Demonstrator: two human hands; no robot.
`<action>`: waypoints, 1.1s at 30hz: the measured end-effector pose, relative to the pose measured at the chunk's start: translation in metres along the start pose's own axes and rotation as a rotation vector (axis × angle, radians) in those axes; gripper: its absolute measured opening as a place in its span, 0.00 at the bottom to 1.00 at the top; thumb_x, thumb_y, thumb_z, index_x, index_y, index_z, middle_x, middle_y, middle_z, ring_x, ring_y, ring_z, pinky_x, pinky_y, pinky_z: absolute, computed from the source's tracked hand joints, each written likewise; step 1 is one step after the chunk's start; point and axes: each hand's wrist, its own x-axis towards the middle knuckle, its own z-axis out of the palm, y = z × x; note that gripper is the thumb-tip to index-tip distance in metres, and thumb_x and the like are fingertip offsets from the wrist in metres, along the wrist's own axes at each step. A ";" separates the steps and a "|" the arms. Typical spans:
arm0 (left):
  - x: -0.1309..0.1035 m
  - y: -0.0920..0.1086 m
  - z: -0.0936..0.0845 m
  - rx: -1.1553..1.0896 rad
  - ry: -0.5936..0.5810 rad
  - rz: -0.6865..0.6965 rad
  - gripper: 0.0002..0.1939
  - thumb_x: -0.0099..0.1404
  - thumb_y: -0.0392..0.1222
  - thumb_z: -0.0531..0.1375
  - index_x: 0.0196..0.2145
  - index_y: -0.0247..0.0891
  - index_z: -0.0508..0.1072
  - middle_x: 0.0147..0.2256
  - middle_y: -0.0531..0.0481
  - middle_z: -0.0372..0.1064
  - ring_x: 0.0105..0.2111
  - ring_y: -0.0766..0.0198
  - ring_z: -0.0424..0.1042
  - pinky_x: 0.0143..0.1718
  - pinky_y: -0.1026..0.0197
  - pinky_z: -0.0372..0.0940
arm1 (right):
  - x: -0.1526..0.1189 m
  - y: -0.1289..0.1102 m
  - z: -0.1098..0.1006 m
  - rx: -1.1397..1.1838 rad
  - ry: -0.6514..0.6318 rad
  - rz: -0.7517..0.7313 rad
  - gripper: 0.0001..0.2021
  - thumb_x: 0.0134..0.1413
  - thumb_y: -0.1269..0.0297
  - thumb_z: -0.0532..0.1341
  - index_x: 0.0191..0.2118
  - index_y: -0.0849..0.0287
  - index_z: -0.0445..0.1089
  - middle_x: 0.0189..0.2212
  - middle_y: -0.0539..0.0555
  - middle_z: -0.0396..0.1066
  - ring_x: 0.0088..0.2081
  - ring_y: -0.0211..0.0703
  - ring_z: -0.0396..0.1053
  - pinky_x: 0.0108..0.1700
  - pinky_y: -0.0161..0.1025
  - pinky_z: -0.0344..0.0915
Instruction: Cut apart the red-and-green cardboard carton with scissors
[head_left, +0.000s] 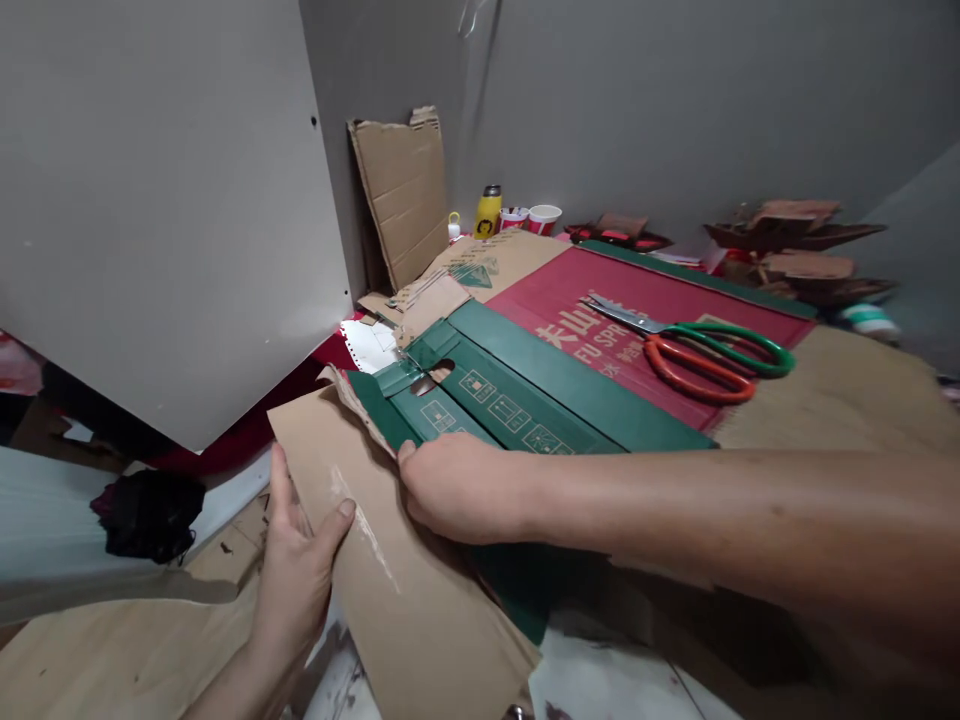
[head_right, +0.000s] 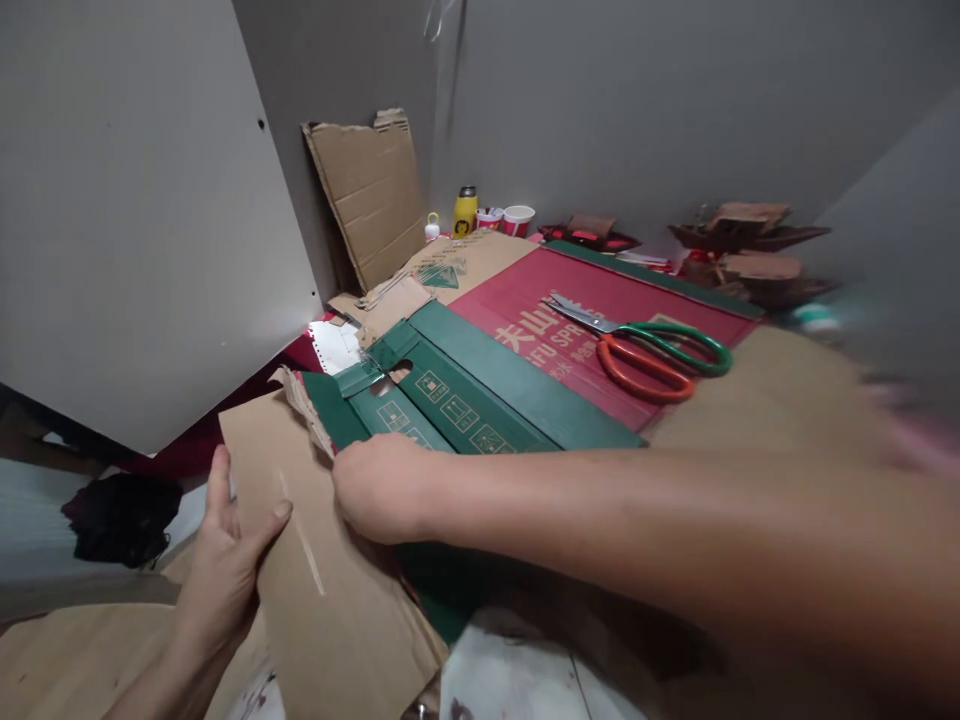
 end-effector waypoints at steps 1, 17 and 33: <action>0.001 -0.001 0.000 -0.019 -0.028 0.010 0.52 0.58 0.45 0.67 0.68 0.60 0.37 0.62 0.48 0.60 0.60 0.52 0.63 0.57 0.47 0.64 | -0.003 0.003 -0.002 0.011 0.001 0.007 0.15 0.55 0.70 0.54 0.47 0.70 0.70 0.35 0.68 0.76 0.38 0.59 0.76 0.35 0.44 0.68; 0.005 0.017 0.003 0.226 -0.036 0.118 0.42 0.67 0.48 0.57 0.68 0.55 0.32 0.65 0.43 0.52 0.59 0.54 0.65 0.51 0.53 0.71 | -0.016 0.021 -0.013 0.100 0.088 0.111 0.21 0.54 0.52 0.54 0.40 0.64 0.74 0.37 0.65 0.76 0.39 0.59 0.75 0.34 0.44 0.66; 0.021 0.053 -0.009 1.233 -0.638 0.958 0.18 0.66 0.36 0.53 0.52 0.43 0.72 0.51 0.43 0.73 0.53 0.54 0.70 0.59 0.42 0.60 | 0.009 0.003 -0.022 -0.115 -0.098 -0.070 0.17 0.59 0.65 0.52 0.43 0.65 0.78 0.38 0.68 0.76 0.43 0.60 0.75 0.40 0.47 0.70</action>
